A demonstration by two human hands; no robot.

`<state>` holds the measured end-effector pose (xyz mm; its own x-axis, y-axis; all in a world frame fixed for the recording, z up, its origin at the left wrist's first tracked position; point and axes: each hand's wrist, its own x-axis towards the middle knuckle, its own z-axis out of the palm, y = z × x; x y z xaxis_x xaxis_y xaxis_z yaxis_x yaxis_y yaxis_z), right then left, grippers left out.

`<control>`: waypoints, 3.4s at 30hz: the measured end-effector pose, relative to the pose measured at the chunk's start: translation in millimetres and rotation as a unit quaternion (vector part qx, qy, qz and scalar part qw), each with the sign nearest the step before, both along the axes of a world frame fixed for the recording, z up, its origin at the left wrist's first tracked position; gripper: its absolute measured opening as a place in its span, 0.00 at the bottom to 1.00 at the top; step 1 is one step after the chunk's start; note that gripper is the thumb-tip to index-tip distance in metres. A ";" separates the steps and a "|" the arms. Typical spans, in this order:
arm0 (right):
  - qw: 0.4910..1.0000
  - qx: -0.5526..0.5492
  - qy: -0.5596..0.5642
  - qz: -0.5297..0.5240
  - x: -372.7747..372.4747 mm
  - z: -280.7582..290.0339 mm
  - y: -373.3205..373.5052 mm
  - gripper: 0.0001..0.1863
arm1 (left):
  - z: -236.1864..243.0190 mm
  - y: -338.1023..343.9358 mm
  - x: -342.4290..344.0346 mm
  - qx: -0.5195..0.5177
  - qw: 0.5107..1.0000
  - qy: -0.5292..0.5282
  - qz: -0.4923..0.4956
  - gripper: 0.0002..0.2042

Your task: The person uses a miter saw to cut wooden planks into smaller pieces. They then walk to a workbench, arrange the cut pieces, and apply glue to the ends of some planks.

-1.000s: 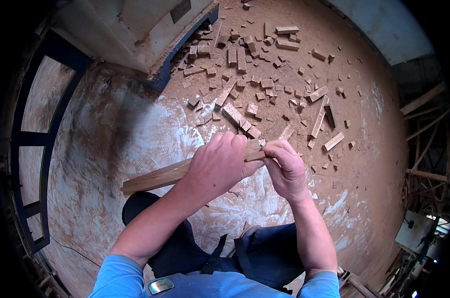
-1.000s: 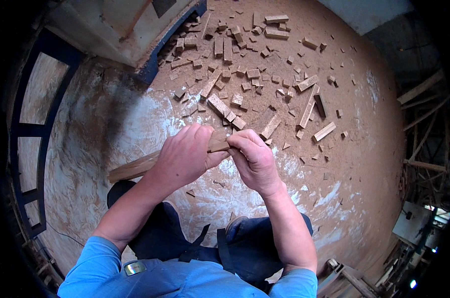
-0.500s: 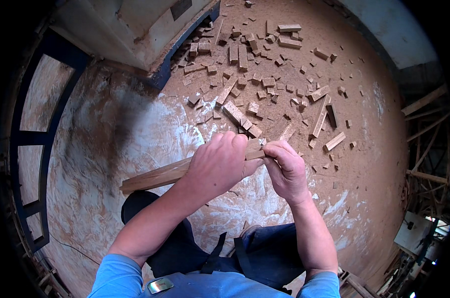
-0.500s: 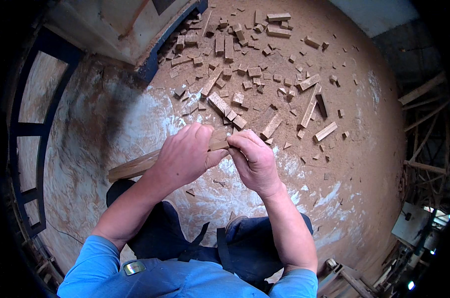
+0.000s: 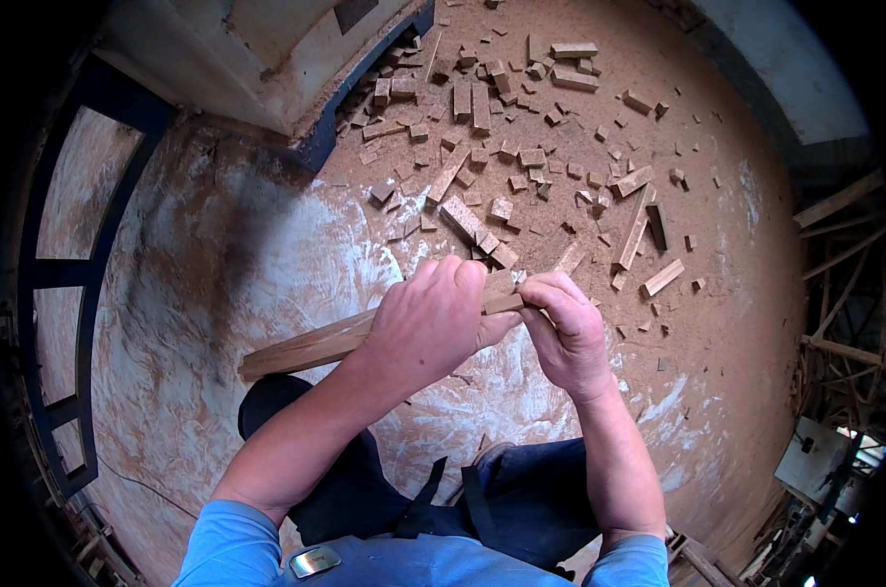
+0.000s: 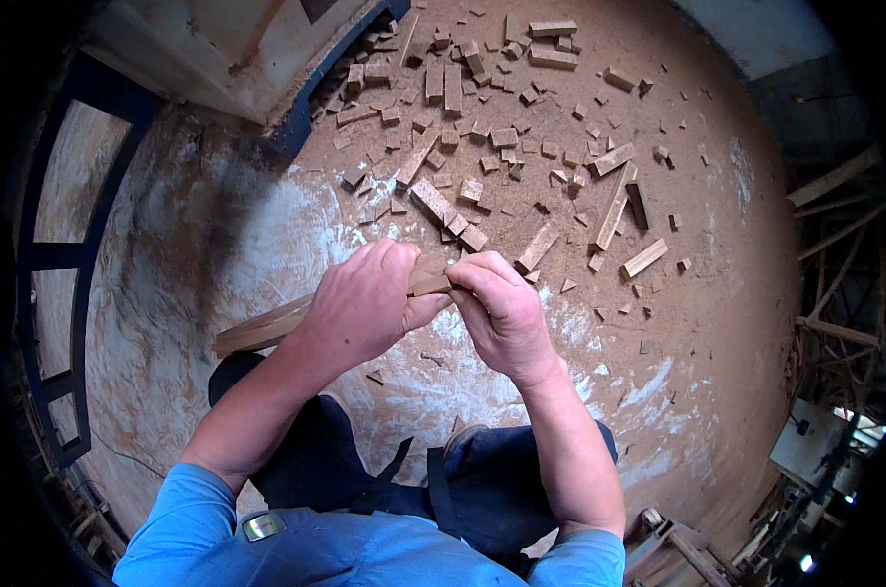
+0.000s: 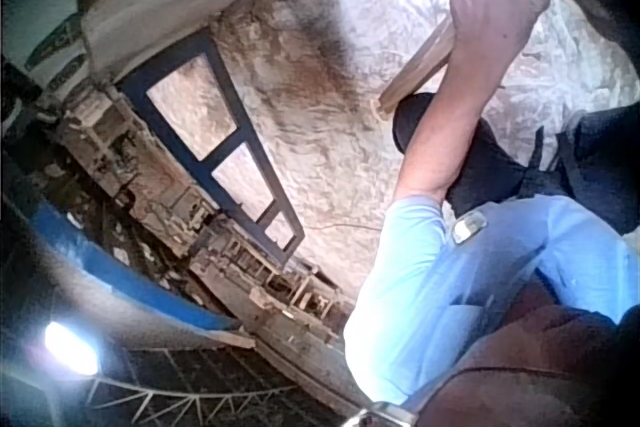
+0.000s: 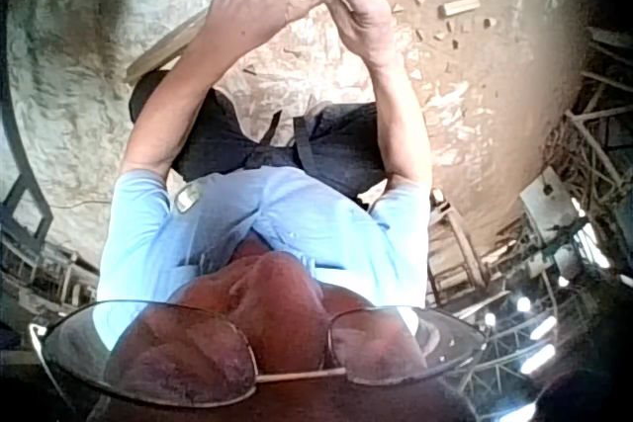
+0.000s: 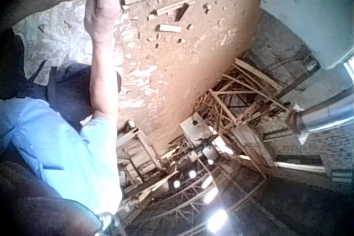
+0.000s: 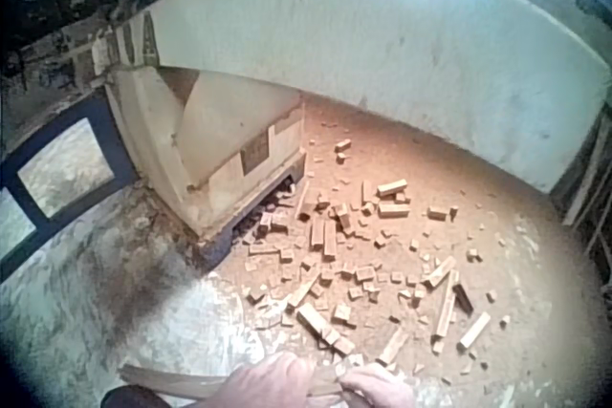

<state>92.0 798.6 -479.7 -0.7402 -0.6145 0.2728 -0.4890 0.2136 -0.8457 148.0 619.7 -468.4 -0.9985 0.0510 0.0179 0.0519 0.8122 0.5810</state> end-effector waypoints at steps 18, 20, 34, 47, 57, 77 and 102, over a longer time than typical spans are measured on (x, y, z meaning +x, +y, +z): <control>1.000 -0.014 -0.008 0.017 -4.2 -3.3 2.7 0.11 | 1.7 1.1 -2.5 0.013 1.000 -0.024 0.002 0.24; 1.000 -0.016 -0.011 0.020 -4.6 -2.4 2.7 0.11 | 1.5 1.3 -2.8 0.014 0.999 -0.029 0.002 0.24; 1.000 -0.007 0.004 0.013 -2.8 0.8 0.6 0.12 | 6.2 1.3 -2.6 0.011 0.999 -0.036 0.008 0.22; 1.000 0.004 -0.006 0.009 -1.2 2.8 0.4 0.11 | 6.9 1.5 -0.3 0.010 1.000 0.010 0.007 0.19; 1.000 -0.024 0.015 -0.002 0.9 1.9 2.8 0.11 | 8.2 1.0 1.6 0.010 0.997 0.071 0.006 0.20; 0.929 -0.099 -0.334 -0.125 33.0 17.3 -9.7 0.23 | -0.6 6.7 -3.8 -0.056 0.960 0.275 0.003 0.20; 0.836 -0.142 -0.509 -0.150 28.5 0.9 -16.7 0.19 | -20.0 21.4 4.8 -0.128 0.982 0.135 0.016 0.25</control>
